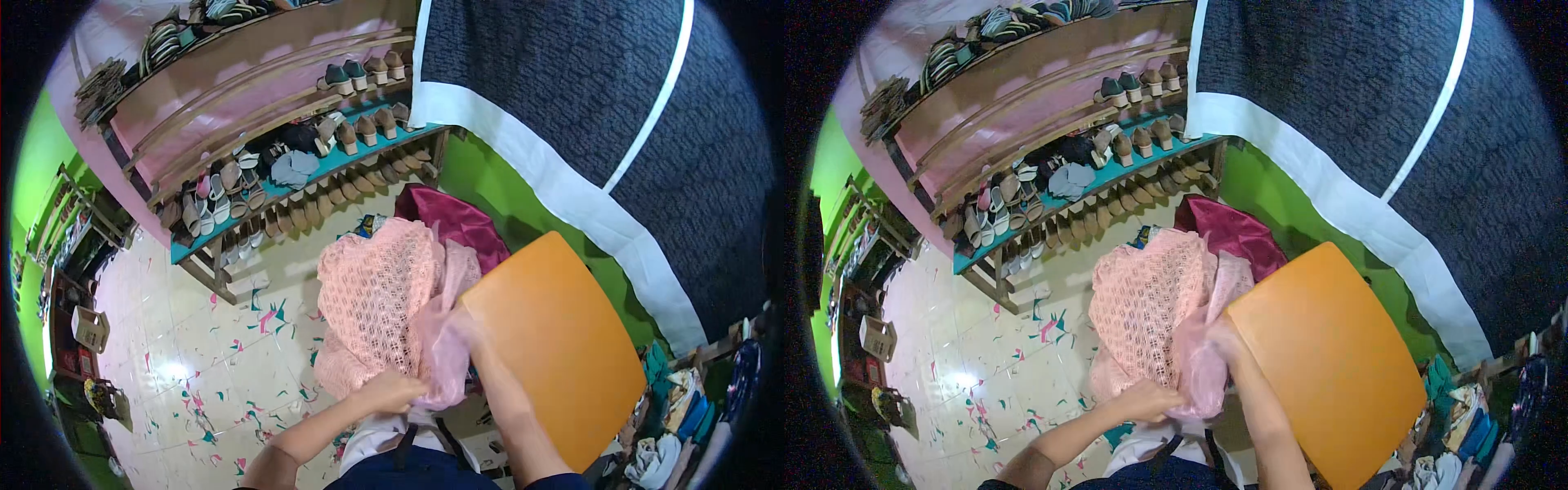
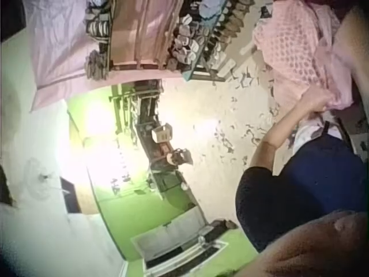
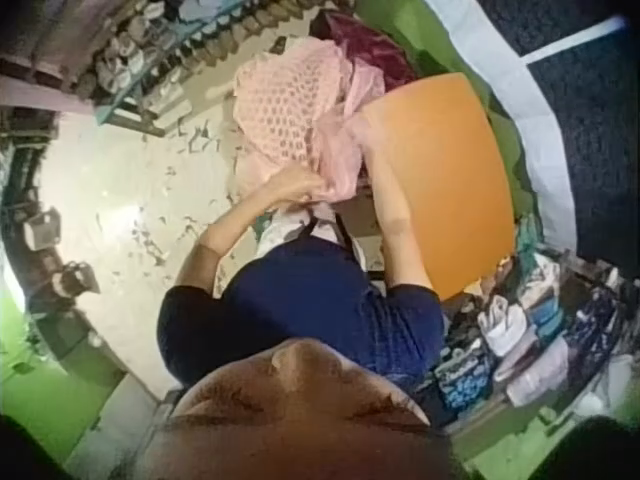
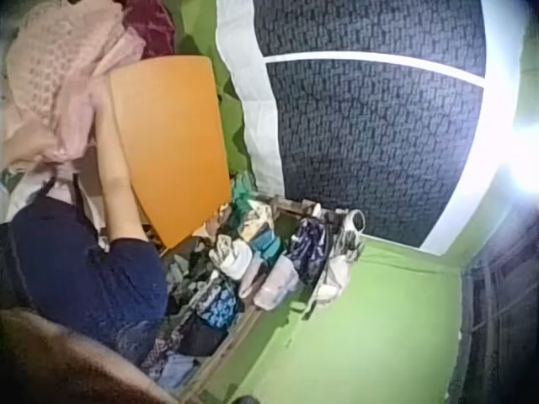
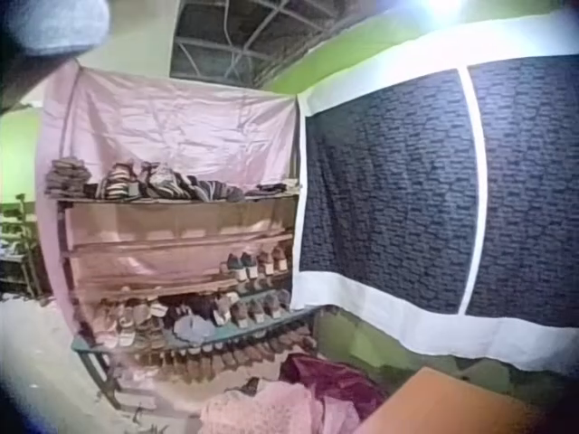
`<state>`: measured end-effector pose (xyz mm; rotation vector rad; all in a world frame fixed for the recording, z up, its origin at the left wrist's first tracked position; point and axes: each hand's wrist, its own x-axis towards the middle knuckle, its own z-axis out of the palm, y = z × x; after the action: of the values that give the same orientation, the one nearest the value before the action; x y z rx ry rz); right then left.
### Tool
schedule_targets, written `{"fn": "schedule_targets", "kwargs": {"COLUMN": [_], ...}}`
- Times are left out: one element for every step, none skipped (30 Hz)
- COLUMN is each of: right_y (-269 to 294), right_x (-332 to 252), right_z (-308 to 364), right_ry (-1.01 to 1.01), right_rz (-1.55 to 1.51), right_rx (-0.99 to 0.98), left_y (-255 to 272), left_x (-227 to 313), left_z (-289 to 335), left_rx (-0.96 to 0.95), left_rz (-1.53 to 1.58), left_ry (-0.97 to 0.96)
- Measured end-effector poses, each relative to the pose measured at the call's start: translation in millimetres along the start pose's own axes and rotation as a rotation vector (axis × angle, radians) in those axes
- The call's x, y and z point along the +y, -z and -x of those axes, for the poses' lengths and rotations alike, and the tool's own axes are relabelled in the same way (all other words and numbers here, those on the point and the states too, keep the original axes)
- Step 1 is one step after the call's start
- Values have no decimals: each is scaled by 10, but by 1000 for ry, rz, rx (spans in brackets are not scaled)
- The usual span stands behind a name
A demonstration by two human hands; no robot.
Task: Folding various fabric components and placing them on storage shelves.
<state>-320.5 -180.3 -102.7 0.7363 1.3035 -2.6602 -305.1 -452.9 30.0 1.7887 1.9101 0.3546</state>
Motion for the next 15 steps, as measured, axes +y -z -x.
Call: {"fn": "schedule_targets", "kwargs": {"right_y": [97, 177, 257, 285, 319, 361, 364, -122, -468, -724, -917, -1067, -1114, -1160, -1208], "right_x": [121, 228, 329, 466, 589, 695, 749, 675, 515, 323, 135, -23, -4, 20, 49], "right_z": [32, 81, 132, 212, 294, 378, 432, 530, 713, 910, 1110, 1270, 1353, 1418, 1488], "right_ry": [6, 15, 25, 28, 32, 38, 46, 48, 44, 210, 378, 351, 358, 668, 976], "right_rz": [95, 190, 285, 376, 466, 556, 647, 505, 509, 560, 608, 619, 615, 857, 1098], "right_rx": [30, 62, 95, 127, 162, 202, 240, 255, 233, 200, 181, 159, 178, 230, 282], "left_y": [-115, -202, -269, -304, -334, -354, -369, -433, -488, -514, -494, -450, -405, -407, -370], "left_x": [84, 172, 240, 310, 385, 459, 503, 496, 508, 526, 559, 576, 565, 507, 427], "left_z": [9, 22, 25, 69, 92, 104, 107, 256, 354, 409, 438, 453, 476, 491, 525], "left_rx": [2, 1, 0, 40, 37, 47, 59, 63, 137, 209, 209, 231, 246, 243, 375], "left_rz": [2, -9, -19, 9, 12, 34, 52, 51, 89, 123, 121, 228, 332, 549, 507], "left_ry": [-1, -18, -36, -81, -85, -62, -38, 12, 95, 158, 147, 158, 167, 248, 198]}}
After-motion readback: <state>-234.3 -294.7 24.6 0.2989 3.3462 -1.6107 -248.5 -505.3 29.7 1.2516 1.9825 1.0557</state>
